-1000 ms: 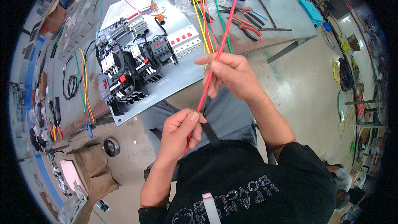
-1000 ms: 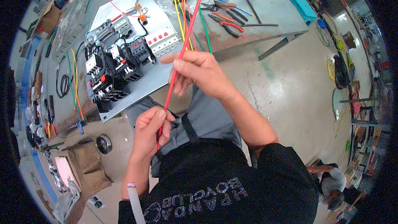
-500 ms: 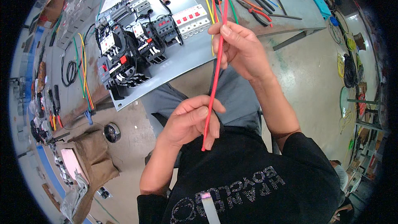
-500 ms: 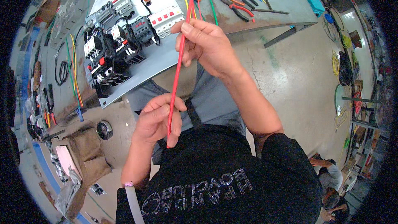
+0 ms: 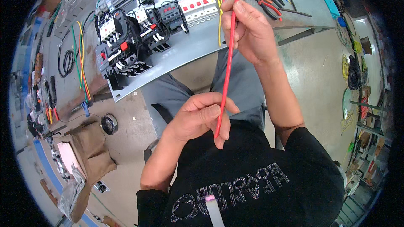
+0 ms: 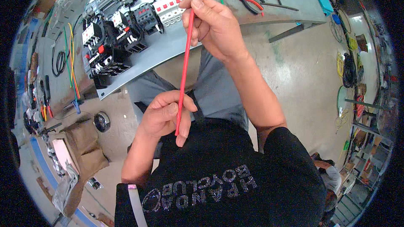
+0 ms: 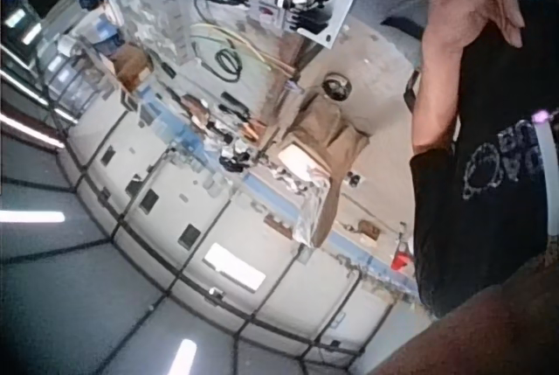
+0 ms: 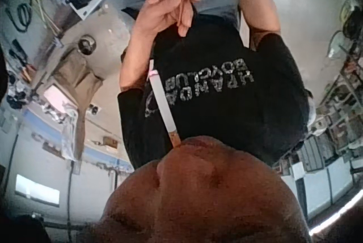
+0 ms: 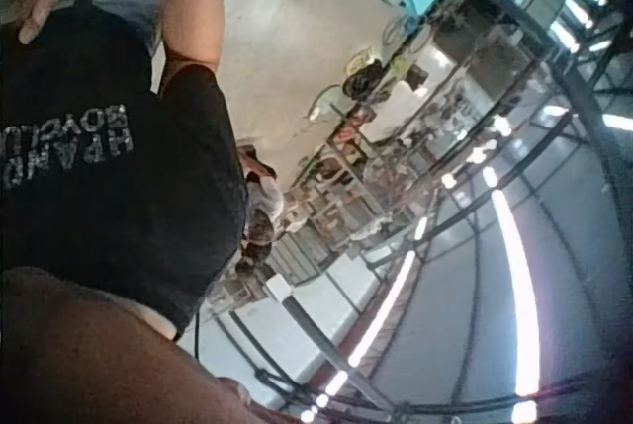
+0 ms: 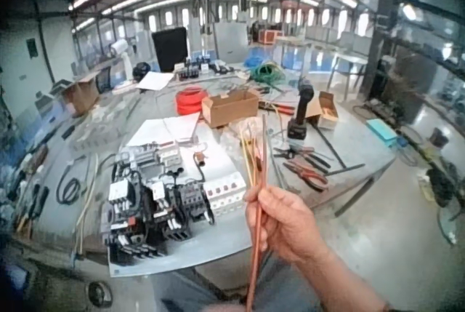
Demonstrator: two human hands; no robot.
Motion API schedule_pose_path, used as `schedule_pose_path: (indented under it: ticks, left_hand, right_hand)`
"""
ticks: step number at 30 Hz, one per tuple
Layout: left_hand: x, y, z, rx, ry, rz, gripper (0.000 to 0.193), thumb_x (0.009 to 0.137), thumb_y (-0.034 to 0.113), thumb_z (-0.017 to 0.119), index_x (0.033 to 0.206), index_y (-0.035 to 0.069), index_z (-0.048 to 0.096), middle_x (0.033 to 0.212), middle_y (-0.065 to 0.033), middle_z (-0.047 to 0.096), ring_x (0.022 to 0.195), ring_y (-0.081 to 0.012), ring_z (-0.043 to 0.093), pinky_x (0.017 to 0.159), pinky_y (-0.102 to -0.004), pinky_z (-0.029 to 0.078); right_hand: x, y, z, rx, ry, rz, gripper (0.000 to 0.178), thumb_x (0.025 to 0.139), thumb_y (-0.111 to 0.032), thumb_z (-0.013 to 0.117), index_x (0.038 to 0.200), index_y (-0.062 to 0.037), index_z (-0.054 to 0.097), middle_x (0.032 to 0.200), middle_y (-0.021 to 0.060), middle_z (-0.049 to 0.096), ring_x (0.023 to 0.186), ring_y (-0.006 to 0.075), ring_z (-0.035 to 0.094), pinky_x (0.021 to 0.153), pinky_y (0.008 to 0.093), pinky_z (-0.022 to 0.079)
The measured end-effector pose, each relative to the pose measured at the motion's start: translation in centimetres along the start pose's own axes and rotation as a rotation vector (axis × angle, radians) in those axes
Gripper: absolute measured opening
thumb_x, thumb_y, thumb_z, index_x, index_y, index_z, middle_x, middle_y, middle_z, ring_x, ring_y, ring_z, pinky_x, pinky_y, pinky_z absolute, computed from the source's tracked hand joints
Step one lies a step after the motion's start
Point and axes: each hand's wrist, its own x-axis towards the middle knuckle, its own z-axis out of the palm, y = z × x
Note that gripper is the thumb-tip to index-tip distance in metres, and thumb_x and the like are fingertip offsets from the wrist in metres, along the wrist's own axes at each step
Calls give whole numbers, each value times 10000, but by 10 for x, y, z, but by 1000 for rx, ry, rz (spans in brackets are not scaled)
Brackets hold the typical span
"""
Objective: The person strips insulation from multiple colored wires using a wire stripper and arranges them on a DIN rail-mounted electrical panel. They handle green, red, yellow, and blue wires, cutting and preparing each for connection.
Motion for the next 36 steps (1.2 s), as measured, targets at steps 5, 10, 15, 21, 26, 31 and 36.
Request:
schedule_pose_path:
  ticks: [5, 10, 15, 21, 26, 31, 36]
  left_hand:
    - [-2, -2, -8, 15, -70, 17, 341, 1074, 199, 516, 1263, -78, 581, 798, -183, 716, 633, -252, 724, 570, -318, 577]
    - [-6, -9, -14, -14, 6, 56, 260, 1062, 190, 551, 1143, -52, 601, 722, -100, 627, 518, -165, 566, 501, -283, 455]
    - [1, -7, -19, -22, 135, 116, 295, 1041, 289, 605, 1050, -5, 587, 638, -52, 542, 474, -123, 455, 431, -282, 339]
    - [-4, -2, -11, 104, 154, 149, 306, 1045, 260, 604, 1044, -43, 647, 713, -85, 590, 559, -144, 541, 498, -268, 428]
    - [-6, 9, -4, 344, 210, 112, 306, 1040, 252, 605, 1009, -48, 657, 678, -89, 602, 516, -128, 529, 463, -257, 403]
    - [-6, 16, 11, 569, 354, 28, 225, 1052, 174, 584, 1006, -31, 666, 721, -23, 599, 579, -71, 514, 529, -233, 406]
    - [-3, 10, 30, 925, 399, 206, 157, 1038, 134, 597, 1005, -2, 669, 715, 4, 575, 600, -64, 514, 548, -235, 407]
  right_hand:
    - [4, 3, -5, -8, 39, -27, 340, 1088, -291, 504, 1180, 20, 608, 809, 65, 635, 606, 103, 555, 532, 272, 501]
    - [3, -3, -7, 5, 113, -99, 328, 1090, -281, 491, 1183, 17, 593, 796, 69, 621, 608, 107, 544, 525, 275, 505]
    - [-33, 2, 22, -315, 7, 172, 225, 1031, -235, 633, 1037, -10, 627, 803, 65, 684, 582, 125, 657, 518, 252, 542]
    - [-42, 3, 25, -210, 96, 142, 233, 1037, -239, 622, 1026, -6, 619, 785, 70, 691, 542, 120, 647, 491, 232, 535]
    - [-40, 0, 31, -177, 106, 127, 224, 1038, -234, 619, 1027, -10, 614, 791, 68, 687, 551, 119, 649, 494, 235, 535]
    - [-54, 2, 37, -279, -7, 193, 208, 1035, -223, 630, 1024, -16, 609, 796, 59, 681, 564, 115, 652, 504, 240, 540]
    - [-67, -3, 51, -216, 7, 196, 206, 1040, -216, 622, 1017, -12, 602, 792, 64, 675, 571, 120, 657, 497, 254, 547]
